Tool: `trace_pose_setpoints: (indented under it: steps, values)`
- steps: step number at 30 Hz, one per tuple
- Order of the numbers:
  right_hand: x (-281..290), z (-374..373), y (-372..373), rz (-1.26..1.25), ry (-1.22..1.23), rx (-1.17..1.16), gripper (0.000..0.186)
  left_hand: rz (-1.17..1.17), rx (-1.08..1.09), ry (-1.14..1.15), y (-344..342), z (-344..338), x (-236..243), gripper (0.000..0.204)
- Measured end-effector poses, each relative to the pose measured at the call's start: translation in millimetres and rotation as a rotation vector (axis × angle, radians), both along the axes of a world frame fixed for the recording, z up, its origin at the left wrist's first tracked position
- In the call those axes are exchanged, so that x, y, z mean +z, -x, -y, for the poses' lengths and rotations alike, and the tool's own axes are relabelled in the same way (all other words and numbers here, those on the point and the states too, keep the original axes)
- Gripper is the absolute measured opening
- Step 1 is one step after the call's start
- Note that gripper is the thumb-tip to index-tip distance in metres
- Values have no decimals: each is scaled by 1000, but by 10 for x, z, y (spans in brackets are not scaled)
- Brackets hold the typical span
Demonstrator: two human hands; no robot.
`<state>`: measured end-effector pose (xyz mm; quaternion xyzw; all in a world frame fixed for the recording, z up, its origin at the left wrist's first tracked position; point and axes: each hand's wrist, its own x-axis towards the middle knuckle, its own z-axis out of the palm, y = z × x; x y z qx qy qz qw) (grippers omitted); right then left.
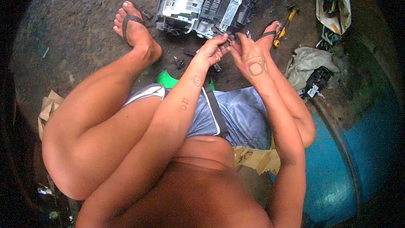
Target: The person sits on the floor and uses a screwdriver to disassemble a disassembled electronic device, removing screws and separating internal components. They manipulate wires and small parts while working on the device's interior.
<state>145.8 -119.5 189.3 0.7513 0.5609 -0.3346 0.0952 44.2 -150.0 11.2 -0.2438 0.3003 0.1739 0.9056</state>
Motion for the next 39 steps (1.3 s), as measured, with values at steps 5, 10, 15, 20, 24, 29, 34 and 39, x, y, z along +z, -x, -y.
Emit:
trace_pose_setpoints:
  steps: [5, 10, 15, 20, 24, 29, 34, 39]
  values:
    - [-162, 201, -61, -65, -72, -60, 28, 2, 47, 72, 70, 39, 35, 20]
    - [-220, 41, 105, -69, 58, -173, 31, -86, 63, 131, 171, 70, 58, 15]
    - [-247, 54, 173, -59, 29, -194, 34, -79, 68, 152, 180, 84, 22, 14]
    - [-302, 51, 176, -56, 55, -198, 34, -107, 68, 160, 194, 56, 38, 15]
    - [-302, 25, 212, -22, 75, -186, 36, -87, 59, 140, 225, 65, -18, 21]
    - [-251, -40, 246, -14, 123, -185, 36, -58, 53, 159, 238, 96, -10, 19]
    - [-376, 94, 237, -12, 60, -168, 36, -75, 50, 178, 253, 64, 23, 17]
    - [-256, -20, 305, -23, 87, -180, 35, -65, 52, 130, 262, 120, -59, 19]
